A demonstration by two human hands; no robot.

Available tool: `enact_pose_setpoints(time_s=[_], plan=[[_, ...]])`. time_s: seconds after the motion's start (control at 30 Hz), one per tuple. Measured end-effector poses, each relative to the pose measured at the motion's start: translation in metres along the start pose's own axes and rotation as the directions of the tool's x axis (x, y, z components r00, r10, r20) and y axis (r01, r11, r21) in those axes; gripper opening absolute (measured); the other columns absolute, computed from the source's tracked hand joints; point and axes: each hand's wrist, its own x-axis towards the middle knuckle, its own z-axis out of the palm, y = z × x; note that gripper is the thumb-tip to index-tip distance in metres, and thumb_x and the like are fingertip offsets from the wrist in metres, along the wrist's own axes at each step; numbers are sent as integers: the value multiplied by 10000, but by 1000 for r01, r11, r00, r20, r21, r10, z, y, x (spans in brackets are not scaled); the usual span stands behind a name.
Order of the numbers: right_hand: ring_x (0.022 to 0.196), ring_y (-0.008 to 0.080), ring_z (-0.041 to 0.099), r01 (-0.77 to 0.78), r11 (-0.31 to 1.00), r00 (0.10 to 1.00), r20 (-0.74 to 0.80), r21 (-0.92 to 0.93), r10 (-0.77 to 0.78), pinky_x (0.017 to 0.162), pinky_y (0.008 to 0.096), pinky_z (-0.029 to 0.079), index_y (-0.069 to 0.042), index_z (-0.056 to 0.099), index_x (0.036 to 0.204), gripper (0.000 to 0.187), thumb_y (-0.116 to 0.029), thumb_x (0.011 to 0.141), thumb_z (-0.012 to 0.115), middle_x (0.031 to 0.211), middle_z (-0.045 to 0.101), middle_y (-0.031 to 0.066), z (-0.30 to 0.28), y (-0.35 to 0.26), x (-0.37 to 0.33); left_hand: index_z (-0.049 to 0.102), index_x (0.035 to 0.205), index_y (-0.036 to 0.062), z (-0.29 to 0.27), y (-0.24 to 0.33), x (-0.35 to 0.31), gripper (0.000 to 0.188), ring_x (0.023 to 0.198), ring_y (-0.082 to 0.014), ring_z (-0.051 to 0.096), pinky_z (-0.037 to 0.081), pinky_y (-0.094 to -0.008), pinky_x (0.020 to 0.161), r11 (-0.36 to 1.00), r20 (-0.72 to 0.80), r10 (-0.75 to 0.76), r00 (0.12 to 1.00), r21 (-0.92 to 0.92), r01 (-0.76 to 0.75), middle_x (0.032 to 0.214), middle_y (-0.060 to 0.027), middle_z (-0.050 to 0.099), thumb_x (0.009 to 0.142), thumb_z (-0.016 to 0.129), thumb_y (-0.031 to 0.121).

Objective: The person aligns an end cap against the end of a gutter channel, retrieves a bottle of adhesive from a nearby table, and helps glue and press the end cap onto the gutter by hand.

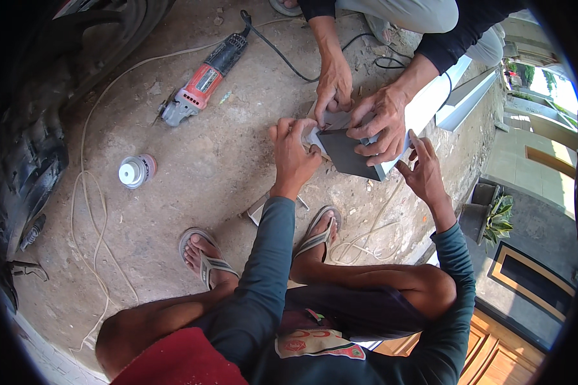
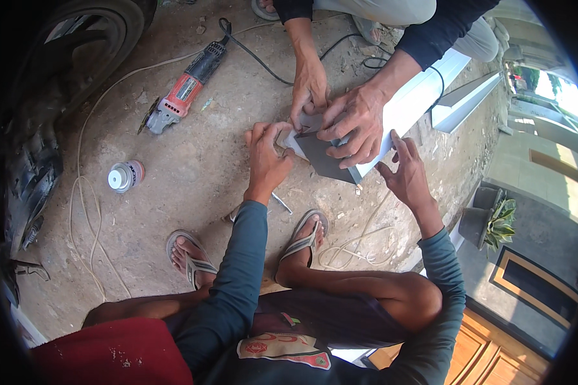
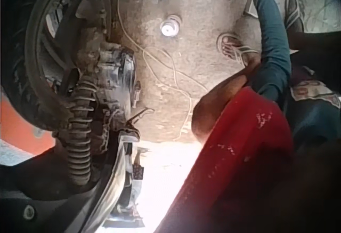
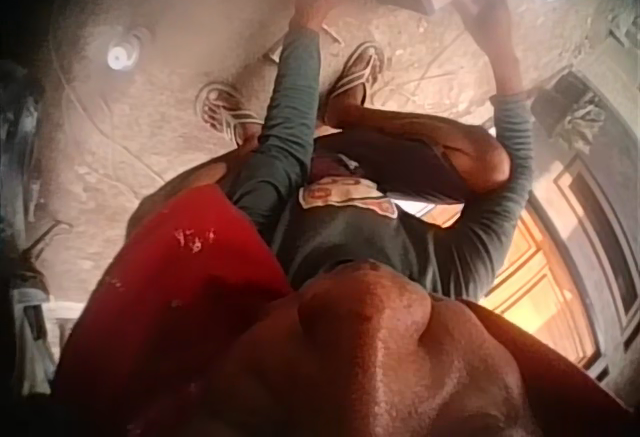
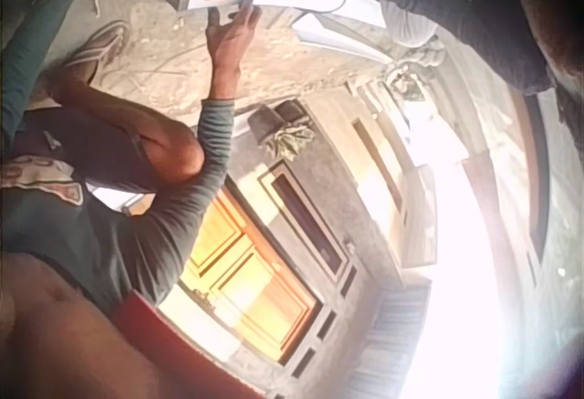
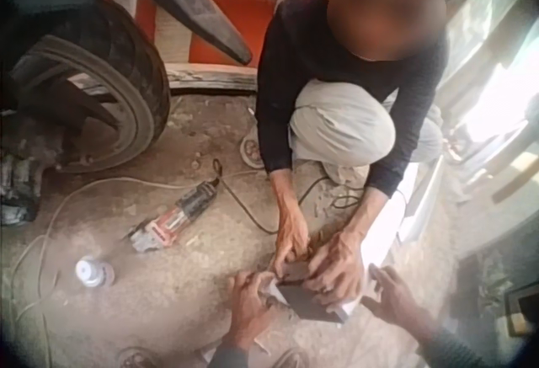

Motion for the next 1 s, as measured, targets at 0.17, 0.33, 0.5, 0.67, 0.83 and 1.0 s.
enact_pose_setpoints(time_s=[0.17,0.33,0.5,0.67,0.83,1.0], plan=[[791,248,572,-2,1000,1000,-4,-4,2,727,374,526,-6,440,1477,817,-94,768,837,1079,562,147,0,-1,0,663,1120,132,-3,10,1,450,1139,-333,458,396,-438,1021,993,-19,92,996,-67,-93,1137,-102,528,694,733,6],[799,258,589,-55,998,998,8,12,55,744,380,533,18,438,1462,820,-75,752,837,1120,568,158,-3,-8,1,692,1086,122,-5,18,3,370,1071,-294,453,393,-418,985,961,-41,236,971,-139,-240,1100,-82,524,719,742,124],[817,267,597,-88,996,996,19,31,88,754,380,534,33,456,1453,785,-126,781,829,1117,561,169,-3,-9,1,709,1056,116,-6,29,4,327,1051,-287,427,384,-420,971,935,-31,274,961,-224,-274,1071,-85,499,736,719,183],[841,298,622,-65,998,998,25,18,64,768,399,538,25,450,1451,793,-149,781,838,1116,561,185,-4,-6,1,705,1059,113,-6,32,5,338,1044,-285,432,384,-417,970,929,-17,294,956,-228,-290,1068,-83,513,729,723,182],[855,330,638,-88,996,996,34,17,87,796,417,541,19,440,1455,815,-170,775,847,1123,565,197,-2,-6,1,700,1064,107,-11,34,4,357,1050,-285,440,382,-417,974,930,-6,323,946,-185,-319,1076,-83,529,716,731,175],[887,338,660,-117,993,992,38,7,117,819,427,550,14,435,1461,823,-188,777,845,1155,561,213,-3,-5,-1,671,1097,92,-12,40,2,400,1073,-284,440,376,-428,976,936,18,297,955,-203,-288,1114,-83,535,711,742,172]])
